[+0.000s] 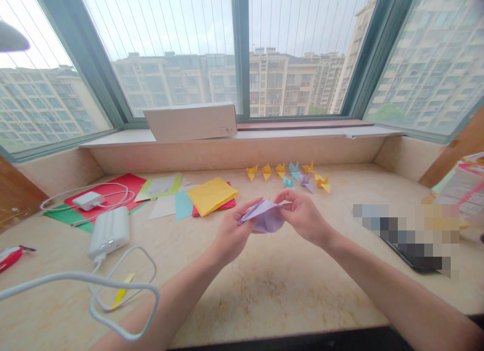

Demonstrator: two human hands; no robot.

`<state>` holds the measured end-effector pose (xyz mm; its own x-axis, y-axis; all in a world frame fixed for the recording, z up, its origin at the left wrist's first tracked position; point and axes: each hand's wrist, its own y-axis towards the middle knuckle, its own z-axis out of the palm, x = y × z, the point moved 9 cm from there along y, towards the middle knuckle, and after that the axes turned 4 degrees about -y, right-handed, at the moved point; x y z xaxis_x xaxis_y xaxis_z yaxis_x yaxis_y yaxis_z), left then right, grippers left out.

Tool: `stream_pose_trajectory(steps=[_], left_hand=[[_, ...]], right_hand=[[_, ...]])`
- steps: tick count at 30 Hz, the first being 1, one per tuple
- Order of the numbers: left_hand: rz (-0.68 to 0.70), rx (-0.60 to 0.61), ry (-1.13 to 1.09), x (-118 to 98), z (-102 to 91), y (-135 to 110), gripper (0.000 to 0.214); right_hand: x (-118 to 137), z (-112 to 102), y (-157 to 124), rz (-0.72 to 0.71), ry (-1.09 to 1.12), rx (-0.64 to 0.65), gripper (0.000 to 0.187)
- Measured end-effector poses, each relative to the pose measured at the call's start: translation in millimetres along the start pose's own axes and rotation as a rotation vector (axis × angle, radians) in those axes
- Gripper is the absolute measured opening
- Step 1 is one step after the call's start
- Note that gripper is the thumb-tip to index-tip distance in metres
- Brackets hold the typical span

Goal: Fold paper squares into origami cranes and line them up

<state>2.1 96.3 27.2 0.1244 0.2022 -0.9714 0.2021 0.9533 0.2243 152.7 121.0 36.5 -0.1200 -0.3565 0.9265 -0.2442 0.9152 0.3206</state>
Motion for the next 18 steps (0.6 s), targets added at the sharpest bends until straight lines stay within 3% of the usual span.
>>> stream_pose_trajectory(steps=[8,13,18], left_hand=[[0.078,0.029,0.119,-12.6,6.5,-3.9,0.043],[0.022,0.104,0.056,-9.2,12.5,-4.7,0.042],[-0.090,0.228,-0.128,-0.8,20.5,-8.0,0.057]], right_hand=[[3.2,10.3,-6.5,0.024,0.023,0.050,0.029],[-0.8,3.6,-7.4,-0.011,-0.108,-0.023,0.018],[5.2,-5.4,-7.0,-0.078,-0.151,-0.082,0.013]])
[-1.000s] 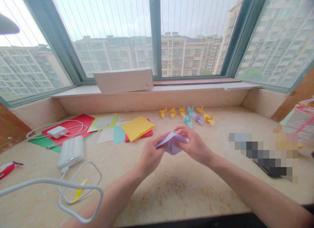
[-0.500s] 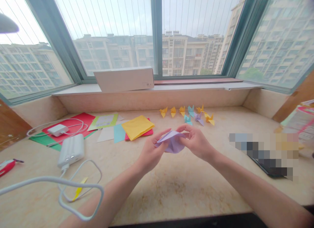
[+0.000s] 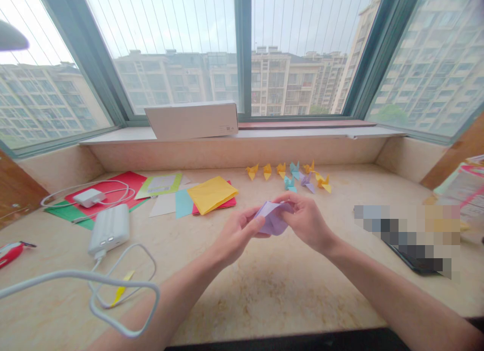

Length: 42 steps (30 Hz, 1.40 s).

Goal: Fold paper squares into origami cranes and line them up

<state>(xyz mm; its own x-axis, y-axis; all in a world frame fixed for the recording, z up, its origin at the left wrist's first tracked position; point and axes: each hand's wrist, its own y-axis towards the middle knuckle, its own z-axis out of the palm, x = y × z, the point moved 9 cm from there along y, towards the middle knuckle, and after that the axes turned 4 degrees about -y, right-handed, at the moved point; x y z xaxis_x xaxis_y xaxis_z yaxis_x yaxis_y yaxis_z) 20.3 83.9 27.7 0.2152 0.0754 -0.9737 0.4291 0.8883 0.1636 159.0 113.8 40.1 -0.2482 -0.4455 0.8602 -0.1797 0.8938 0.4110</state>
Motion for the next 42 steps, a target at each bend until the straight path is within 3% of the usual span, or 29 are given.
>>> stream_pose_trajectory(steps=[4,7,10,13,17,21,26,31,34,42], left_hand=[[-0.094,-0.007,-0.130,12.6,0.0,0.5,0.066],[-0.105,-0.042,-0.061,15.4,0.6,1.1,0.060],[-0.081,-0.046,-0.002,12.5,5.1,1.3,0.050],[-0.116,-0.035,-0.081,15.6,9.1,0.9,0.047],[-0.115,-0.075,-0.141,18.6,3.9,1.5,0.045],[-0.076,-0.109,-0.116,16.7,-0.2,2.3,0.046],[-0.060,-0.129,-0.080,12.8,0.9,1.7,0.047],[-0.048,-0.137,-0.072,12.9,-1.0,2.4,0.045],[-0.044,-0.142,-0.077,12.8,-1.7,2.7,0.044],[0.004,-0.091,-0.050,5.8,2.5,2.2,0.039]], right_hand=[[23.0,0.5,-3.2,-0.158,-0.129,0.024,0.014],[37.3,11.3,-10.1,-0.267,-0.171,0.108,0.016],[42.1,14.3,-14.1,-0.313,-0.196,0.104,0.019],[36.1,7.8,-11.6,-0.243,-0.179,0.035,0.029],[24.4,9.2,-7.2,-0.105,-0.006,0.087,0.035],[17.0,9.8,-5.1,-0.012,0.042,0.101,0.026],[11.4,5.0,-4.1,0.042,-0.009,0.029,0.014],[13.3,-9.3,-4.0,0.010,-0.076,-0.118,0.015],[16.9,-13.4,-3.8,-0.025,-0.118,-0.142,0.010],[20.4,-4.6,-0.2,-0.147,-0.062,-0.029,0.013]])
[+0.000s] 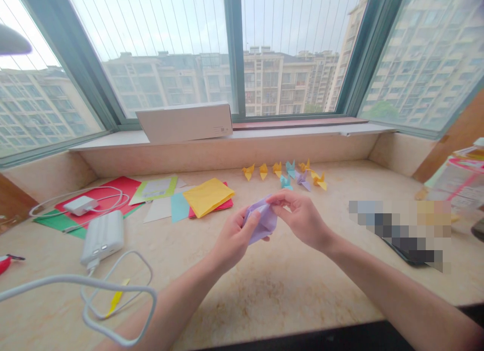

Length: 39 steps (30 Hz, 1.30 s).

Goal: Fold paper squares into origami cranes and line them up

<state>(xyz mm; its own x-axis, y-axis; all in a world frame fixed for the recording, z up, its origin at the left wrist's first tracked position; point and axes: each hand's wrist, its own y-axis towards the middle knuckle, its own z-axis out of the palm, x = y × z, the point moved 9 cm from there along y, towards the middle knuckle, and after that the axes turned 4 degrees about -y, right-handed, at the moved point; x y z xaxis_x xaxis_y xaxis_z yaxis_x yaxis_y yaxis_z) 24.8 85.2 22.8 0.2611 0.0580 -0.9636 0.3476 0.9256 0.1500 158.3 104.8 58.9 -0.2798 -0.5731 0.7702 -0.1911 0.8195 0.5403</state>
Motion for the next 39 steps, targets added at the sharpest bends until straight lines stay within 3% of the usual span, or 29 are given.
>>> stream_pose_trajectory(steps=[5,10,15,21,30,39], left_hand=[[0.038,0.000,0.017,-0.4,-1.1,0.3,0.040],[0.074,-0.009,0.093,1.6,-3.2,0.5,0.042],[0.185,-0.009,0.270,-9.8,-1.9,-2.2,0.047],[0.251,-0.014,0.364,-20.1,1.0,-4.8,0.048],[0.212,-0.078,0.415,-16.3,-3.9,-5.9,0.054],[0.160,-0.108,0.426,-7.2,-9.4,-3.7,0.056]], right_hand=[[12.2,-5.6,-0.8,-0.074,0.024,-0.033,0.012],[16.3,-6.1,-1.0,-0.033,0.012,0.005,0.011],[23.1,-0.9,-2.3,-0.064,-0.045,0.045,0.011],[28.2,-2.2,-4.1,-0.124,-0.017,0.003,0.004],[12.6,3.7,-4.0,0.069,0.064,0.037,0.011],[8.9,4.3,-7.6,0.124,0.043,0.017,0.018]])
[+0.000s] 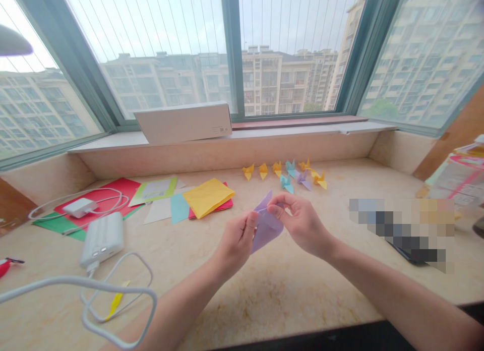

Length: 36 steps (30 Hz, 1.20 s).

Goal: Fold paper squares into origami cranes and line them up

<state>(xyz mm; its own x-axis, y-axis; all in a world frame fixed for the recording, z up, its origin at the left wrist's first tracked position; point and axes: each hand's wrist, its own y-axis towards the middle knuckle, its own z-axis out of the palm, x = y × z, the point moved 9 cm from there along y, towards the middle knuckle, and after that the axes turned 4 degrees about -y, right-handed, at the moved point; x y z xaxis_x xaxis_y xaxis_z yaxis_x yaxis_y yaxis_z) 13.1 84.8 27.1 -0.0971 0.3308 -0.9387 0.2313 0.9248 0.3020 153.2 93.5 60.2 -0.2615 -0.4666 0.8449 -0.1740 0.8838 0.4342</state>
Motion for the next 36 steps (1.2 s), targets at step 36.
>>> stream_pose_trajectory(steps=[36], left_hand=[[0.216,0.038,0.318,-26.5,-1.8,-3.4,0.044]], right_hand=[[6.8,-0.4,-0.6,-0.106,-0.155,-0.012,0.027]])
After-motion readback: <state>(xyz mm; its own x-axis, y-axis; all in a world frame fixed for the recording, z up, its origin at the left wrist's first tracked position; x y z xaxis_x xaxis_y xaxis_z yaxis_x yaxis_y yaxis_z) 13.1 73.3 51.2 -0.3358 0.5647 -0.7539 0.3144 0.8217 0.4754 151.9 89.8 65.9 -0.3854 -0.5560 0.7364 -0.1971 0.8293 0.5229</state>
